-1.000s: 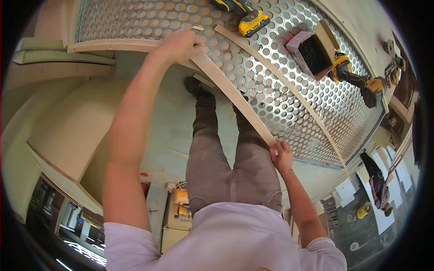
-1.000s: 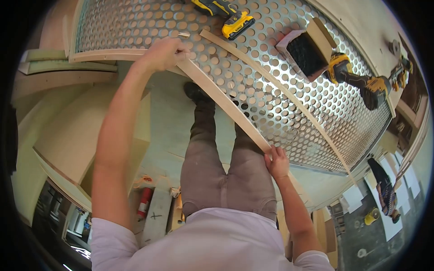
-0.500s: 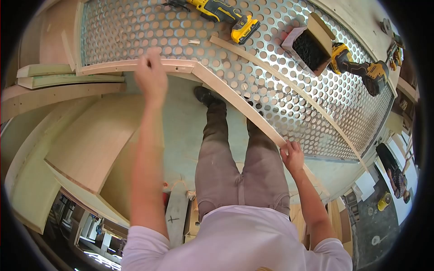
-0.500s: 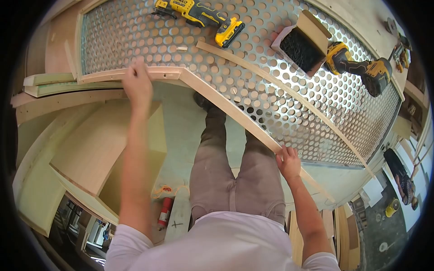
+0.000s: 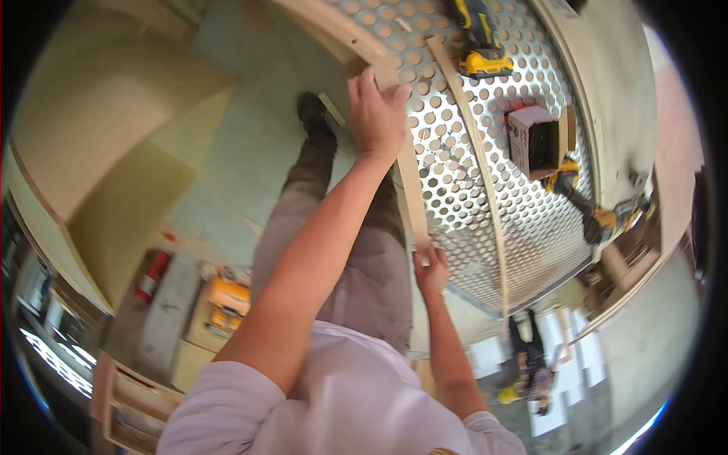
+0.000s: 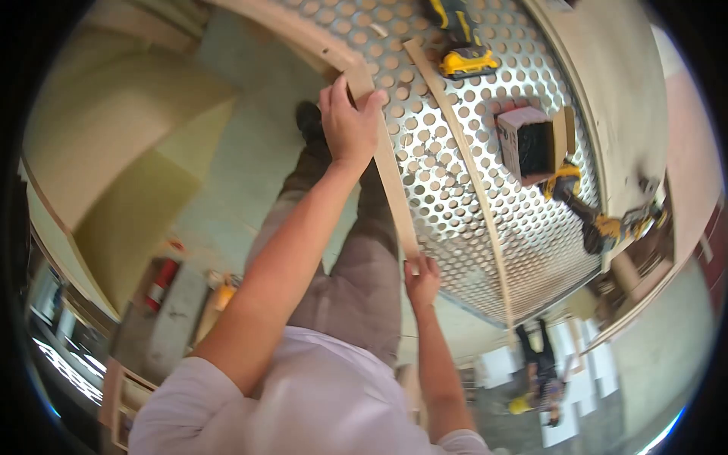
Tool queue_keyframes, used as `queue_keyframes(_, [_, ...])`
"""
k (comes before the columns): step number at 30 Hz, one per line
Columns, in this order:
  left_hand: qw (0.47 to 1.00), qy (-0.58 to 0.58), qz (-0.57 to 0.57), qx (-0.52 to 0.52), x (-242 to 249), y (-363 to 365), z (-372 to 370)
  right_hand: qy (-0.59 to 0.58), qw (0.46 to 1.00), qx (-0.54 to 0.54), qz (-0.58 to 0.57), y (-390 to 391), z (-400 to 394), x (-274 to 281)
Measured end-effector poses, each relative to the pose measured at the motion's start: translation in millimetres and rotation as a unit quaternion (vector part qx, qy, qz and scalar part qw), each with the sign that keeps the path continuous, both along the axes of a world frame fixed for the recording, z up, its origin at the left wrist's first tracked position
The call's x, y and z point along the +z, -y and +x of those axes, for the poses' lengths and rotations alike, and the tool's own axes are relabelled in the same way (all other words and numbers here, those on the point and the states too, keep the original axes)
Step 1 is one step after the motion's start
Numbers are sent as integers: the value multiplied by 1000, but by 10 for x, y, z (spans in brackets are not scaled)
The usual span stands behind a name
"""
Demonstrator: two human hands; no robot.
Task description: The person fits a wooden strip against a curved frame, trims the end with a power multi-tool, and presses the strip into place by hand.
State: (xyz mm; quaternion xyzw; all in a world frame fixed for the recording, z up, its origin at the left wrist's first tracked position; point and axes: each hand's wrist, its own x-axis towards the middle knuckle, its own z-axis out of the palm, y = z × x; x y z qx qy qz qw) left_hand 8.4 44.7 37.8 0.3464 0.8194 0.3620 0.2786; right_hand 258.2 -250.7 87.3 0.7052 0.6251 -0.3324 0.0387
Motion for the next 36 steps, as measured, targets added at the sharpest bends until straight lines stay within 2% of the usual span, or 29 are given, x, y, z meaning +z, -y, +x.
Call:
queue_keyframes(14, [997,-8,-55,45,-42,-12,99,40,996,66,-44,-108,5,-3])
queue_keyframes(20, [997,11,-12,74,-74,-17,119,38,996,72,-40,-119,13,-17])
queue_keyframes(23, [993,62,2,103,-92,30,121,54,995,74,-51,-108,8,-11])
queue_keyframes(26, [996,49,6,80,-36,202,121,77,993,73,-52,-87,-14,-29])
queue_keyframes(29, [994,86,-55,41,33,391,141,94,993,63,-43,-44,-22,-36])
queue_keyframes(32, [997,58,-56,18,-23,362,32,110,992,52,-42,-45,-60,-18])
queue_keyframes(33, [996,25,-77,-37,-39,354,-74,109,992,45,-46,-56,-78,-3])
queue_keyframes(36, [969,-155,90,-168,70,164,-557,103,993,43,-42,-48,-73,0])
